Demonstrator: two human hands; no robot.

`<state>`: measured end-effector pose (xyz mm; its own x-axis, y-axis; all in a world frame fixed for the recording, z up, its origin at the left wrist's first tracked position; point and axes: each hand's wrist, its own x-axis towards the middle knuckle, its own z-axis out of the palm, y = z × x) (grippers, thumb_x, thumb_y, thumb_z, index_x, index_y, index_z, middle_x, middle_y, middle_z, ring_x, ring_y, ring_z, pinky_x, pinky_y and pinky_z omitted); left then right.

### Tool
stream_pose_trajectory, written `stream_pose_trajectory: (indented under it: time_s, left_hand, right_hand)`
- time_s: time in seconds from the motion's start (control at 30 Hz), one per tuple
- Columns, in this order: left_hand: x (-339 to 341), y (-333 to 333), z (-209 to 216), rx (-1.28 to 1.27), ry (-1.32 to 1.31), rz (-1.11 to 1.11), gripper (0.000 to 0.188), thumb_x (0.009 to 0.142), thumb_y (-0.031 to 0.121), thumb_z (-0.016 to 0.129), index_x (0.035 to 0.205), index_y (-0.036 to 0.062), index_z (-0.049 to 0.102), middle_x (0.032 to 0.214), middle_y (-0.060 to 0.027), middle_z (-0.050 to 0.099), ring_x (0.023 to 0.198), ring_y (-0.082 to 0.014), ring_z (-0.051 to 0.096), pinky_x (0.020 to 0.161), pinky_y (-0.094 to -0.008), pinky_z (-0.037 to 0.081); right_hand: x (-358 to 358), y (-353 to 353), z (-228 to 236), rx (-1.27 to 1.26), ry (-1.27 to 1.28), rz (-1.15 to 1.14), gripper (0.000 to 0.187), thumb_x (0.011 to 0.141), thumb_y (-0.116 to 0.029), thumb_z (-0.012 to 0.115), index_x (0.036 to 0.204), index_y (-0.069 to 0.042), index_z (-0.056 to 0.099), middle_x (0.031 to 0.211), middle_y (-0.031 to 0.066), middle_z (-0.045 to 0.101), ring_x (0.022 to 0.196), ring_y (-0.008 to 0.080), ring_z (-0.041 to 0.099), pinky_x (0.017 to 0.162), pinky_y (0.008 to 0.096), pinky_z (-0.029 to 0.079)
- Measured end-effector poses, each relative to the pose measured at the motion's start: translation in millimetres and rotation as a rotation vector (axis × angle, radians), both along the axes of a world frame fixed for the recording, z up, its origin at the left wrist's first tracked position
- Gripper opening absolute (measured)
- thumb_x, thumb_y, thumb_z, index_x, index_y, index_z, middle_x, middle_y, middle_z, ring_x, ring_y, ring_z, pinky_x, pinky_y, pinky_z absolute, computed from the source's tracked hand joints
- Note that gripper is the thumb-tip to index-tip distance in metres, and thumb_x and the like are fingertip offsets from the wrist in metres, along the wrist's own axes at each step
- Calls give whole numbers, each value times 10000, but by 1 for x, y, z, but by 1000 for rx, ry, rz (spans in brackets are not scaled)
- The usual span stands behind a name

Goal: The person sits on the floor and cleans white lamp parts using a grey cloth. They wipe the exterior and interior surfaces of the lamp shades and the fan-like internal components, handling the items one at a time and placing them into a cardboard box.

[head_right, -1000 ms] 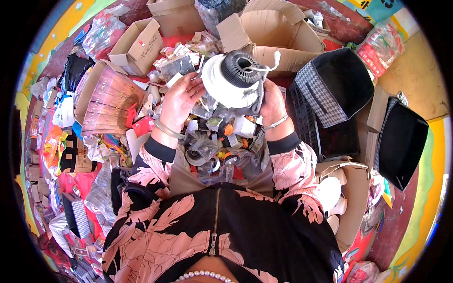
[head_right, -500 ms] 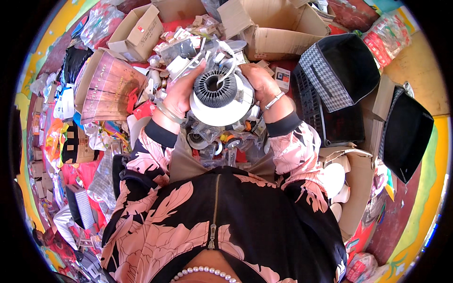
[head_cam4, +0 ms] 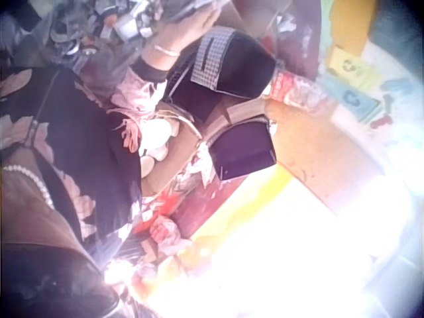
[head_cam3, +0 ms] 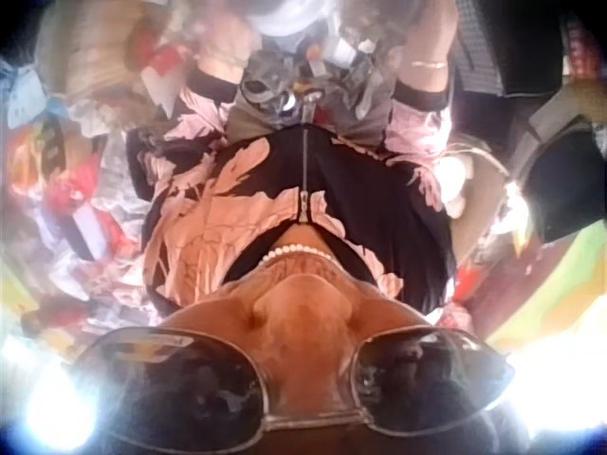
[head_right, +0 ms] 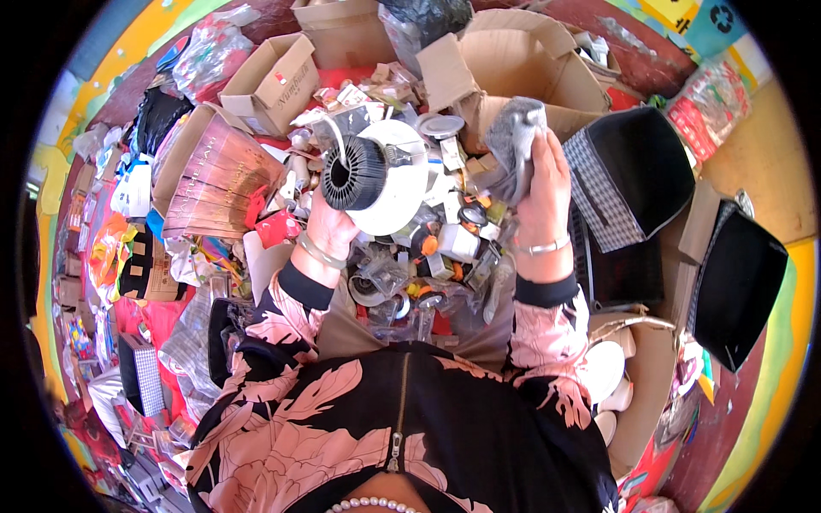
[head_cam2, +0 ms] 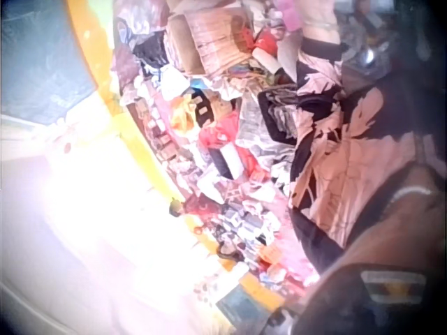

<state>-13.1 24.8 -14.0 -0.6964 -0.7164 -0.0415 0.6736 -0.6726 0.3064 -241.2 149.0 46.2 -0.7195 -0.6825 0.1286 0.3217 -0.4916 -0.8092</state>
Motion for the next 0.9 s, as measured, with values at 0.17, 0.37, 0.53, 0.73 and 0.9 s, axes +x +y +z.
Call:
stream_pose_trajectory:
  time_s: [0.17,0.37,0.53,0.73,0.9]
  left_hand:
    - [1,1,9,-127,-57,123,288,935,199,455,1083,-37,530,1037,-168,601,934,-258,615,831,-381,521]
    - [5,-15,-7,-537,-438,199,225,935,186,468,1002,-7,561,952,-119,622,870,-225,620,778,-339,524]
    - [6,-19,-2,-479,-491,274,206,931,159,496,994,-16,583,903,-96,641,799,-161,636,705,-280,537]
    - [4,-20,1,-190,-331,105,214,928,115,470,1032,-44,570,933,-99,636,824,-172,630,751,-272,521]
    - [-3,-12,2,-428,-471,246,219,937,149,474,1035,-34,545,931,-106,617,816,-176,626,721,-295,535]
  right_hand:
    - [50,0,-5,0,575,-39,299,934,-154,490,1190,-1,482,1047,54,569,939,155,567,810,287,474]
    - [61,-19,5,12,1505,167,593,562,44,658,1142,-6,542,1238,135,511,1092,311,498,927,394,414]
    - [51,-27,-10,192,1407,281,501,534,33,663,1022,-32,575,1111,115,546,1021,313,513,882,375,441]
    - [55,-32,-19,135,1413,109,379,543,-10,663,915,-42,600,1013,99,563,947,298,533,811,372,459]
    - [51,-33,-22,123,1357,138,339,574,-35,649,909,-24,600,998,97,579,936,275,548,799,367,457]
